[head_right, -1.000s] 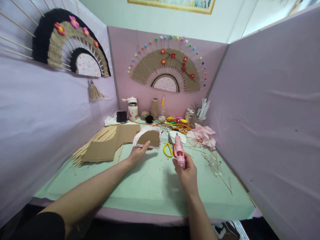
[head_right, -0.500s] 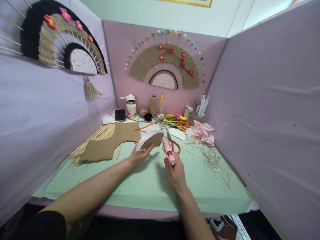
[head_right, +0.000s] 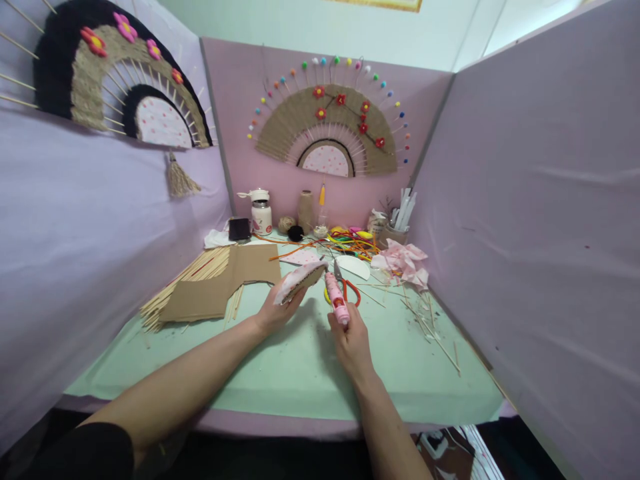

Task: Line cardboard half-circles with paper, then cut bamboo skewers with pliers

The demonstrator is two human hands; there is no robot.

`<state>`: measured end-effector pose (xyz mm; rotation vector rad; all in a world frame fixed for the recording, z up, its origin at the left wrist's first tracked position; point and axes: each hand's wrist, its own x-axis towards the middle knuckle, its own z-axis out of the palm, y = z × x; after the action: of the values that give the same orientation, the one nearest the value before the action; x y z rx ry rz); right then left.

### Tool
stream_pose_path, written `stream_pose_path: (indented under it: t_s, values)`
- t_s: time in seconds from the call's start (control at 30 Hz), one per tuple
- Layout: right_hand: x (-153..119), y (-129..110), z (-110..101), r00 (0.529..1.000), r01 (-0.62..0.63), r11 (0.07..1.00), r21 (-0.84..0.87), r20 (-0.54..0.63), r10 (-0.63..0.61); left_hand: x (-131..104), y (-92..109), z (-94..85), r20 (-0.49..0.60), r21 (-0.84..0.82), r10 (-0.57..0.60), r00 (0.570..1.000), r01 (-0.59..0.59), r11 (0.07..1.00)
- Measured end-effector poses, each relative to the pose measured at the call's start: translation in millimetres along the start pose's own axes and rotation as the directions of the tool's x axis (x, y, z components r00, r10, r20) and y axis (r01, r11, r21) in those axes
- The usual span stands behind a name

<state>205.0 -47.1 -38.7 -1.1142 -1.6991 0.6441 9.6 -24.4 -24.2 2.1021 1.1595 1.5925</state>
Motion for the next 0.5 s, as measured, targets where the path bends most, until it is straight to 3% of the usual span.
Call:
stream_pose_path:
  t_s: [0.5]
  values:
    - [-0.3,0.3,0.1,1.000,-0.014,1.000,-0.016,-0.011,0.013,0.6,3.0,-1.6,0.023,0.057,0.012,1.000,-0.014,0.998]
